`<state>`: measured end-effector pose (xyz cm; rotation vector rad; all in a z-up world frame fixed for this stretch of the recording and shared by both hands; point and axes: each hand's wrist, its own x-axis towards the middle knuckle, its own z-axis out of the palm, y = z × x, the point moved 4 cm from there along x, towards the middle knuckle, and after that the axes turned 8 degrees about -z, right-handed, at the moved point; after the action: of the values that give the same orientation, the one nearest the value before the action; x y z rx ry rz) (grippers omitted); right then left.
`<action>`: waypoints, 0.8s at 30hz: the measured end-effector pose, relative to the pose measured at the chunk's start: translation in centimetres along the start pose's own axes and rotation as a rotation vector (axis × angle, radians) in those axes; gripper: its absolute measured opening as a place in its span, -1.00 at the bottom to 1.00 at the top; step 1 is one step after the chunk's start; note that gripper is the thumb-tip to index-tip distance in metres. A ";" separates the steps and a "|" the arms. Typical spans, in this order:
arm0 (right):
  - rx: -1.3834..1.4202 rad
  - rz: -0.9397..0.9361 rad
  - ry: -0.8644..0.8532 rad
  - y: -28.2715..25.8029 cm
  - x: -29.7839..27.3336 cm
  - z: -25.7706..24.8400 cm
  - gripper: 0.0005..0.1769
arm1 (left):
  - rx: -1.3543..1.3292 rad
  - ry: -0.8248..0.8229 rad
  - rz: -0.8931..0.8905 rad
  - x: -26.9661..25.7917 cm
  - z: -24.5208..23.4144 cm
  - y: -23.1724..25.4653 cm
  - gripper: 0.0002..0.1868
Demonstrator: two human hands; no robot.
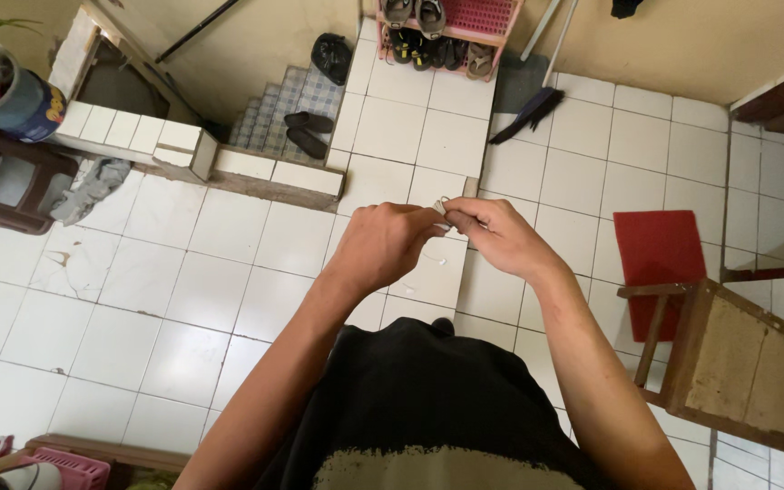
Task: The person picks up a white cable from a red table and walks around the room while coiling it. They then return to the table and use a rubber band to secure the coiled cable, repeating the process with another cable.
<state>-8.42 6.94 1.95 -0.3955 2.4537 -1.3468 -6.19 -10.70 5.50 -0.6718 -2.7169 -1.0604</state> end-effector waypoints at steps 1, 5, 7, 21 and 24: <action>0.010 -0.032 -0.062 0.1 -0.2 0.4 -0.73 | -0.013 -0.003 -0.004 -0.3 0.0 0.2 -0.85; 0.202 -0.094 -0.235 1.5 -0.4 2.0 -0.69 | -0.041 -0.015 -0.153 -0.2 -0.3 -0.8 -0.76; 0.484 -0.111 -0.246 2.7 -0.8 3.0 -0.66 | -0.201 0.042 -0.156 -0.1 -0.7 -1.3 -0.80; 1.139 -0.141 0.450 2.2 -1.1 3.1 -0.61 | -0.324 -0.050 -0.266 -3.1 0.7 -2.9 -0.88; 0.650 -0.168 0.574 1.2 -0.7 2.8 -0.61 | -0.242 -0.083 -0.234 -3.6 1.0 -1.8 -0.87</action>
<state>-6.76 5.65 -0.41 -0.0490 2.2010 -2.4915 -3.75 -12.48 2.56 -0.4447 -2.8172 -1.4647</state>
